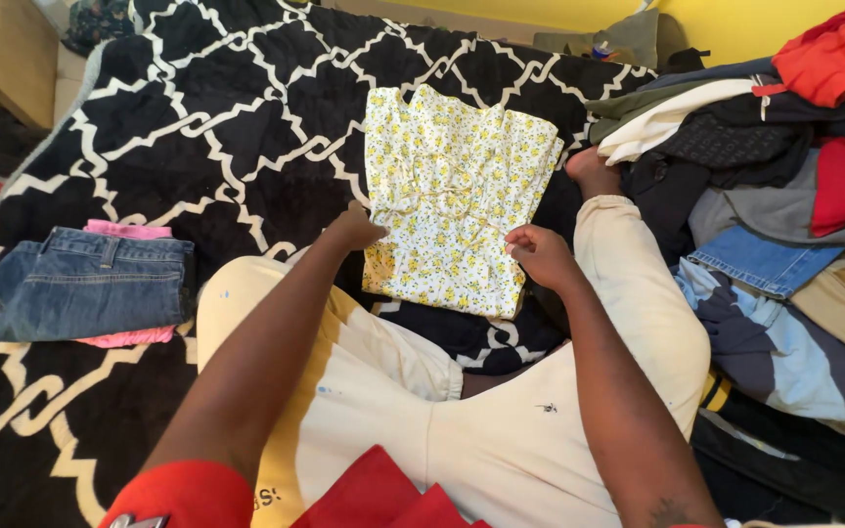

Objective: Folding various pieces of clothing including shorts, a dress, and a top on a bed.

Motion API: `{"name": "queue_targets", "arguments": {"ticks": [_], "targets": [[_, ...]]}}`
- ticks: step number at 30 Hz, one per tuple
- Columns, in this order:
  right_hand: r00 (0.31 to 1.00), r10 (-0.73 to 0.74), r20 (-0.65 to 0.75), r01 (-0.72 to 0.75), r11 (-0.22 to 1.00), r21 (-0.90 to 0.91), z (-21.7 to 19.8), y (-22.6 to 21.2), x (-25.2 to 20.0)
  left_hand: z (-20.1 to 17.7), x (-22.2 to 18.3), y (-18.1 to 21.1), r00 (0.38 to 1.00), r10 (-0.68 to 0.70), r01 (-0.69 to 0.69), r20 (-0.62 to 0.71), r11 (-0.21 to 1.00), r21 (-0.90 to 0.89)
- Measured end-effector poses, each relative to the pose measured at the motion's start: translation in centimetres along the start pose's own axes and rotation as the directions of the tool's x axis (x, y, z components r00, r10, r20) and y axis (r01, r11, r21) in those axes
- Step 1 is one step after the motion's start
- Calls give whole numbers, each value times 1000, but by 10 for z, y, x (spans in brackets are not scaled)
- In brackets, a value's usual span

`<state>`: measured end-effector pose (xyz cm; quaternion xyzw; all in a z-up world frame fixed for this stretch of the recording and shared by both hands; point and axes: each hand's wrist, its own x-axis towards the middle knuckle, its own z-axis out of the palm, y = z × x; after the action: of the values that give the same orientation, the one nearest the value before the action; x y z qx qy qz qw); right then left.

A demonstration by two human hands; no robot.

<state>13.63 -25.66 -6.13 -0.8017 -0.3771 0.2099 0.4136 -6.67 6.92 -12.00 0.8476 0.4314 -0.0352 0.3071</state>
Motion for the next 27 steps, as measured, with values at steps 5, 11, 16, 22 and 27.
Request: {"name": "queue_targets", "arguments": {"ticks": [5,11,16,22,27], "targets": [[1000,28,7,-27,984,-175,14,17,5,-9,-80,22,996,-24,29,85,998,-62],[933,361,7,-353,916,-193,20,19,-5,62,10,-15,997,13,-6,82,996,-86],[915,403,-3,-391,888,-240,31,38,5,55,8,-8,990,-33,49,136,993,-112],[927,374,-22,-371,907,-199,35,67,17,57,2,-10,996,-28,42,85,984,-175],[902,431,10,-431,902,-12,35,69,14,50,-3,-2,949,113,-216,293,912,348]]}}
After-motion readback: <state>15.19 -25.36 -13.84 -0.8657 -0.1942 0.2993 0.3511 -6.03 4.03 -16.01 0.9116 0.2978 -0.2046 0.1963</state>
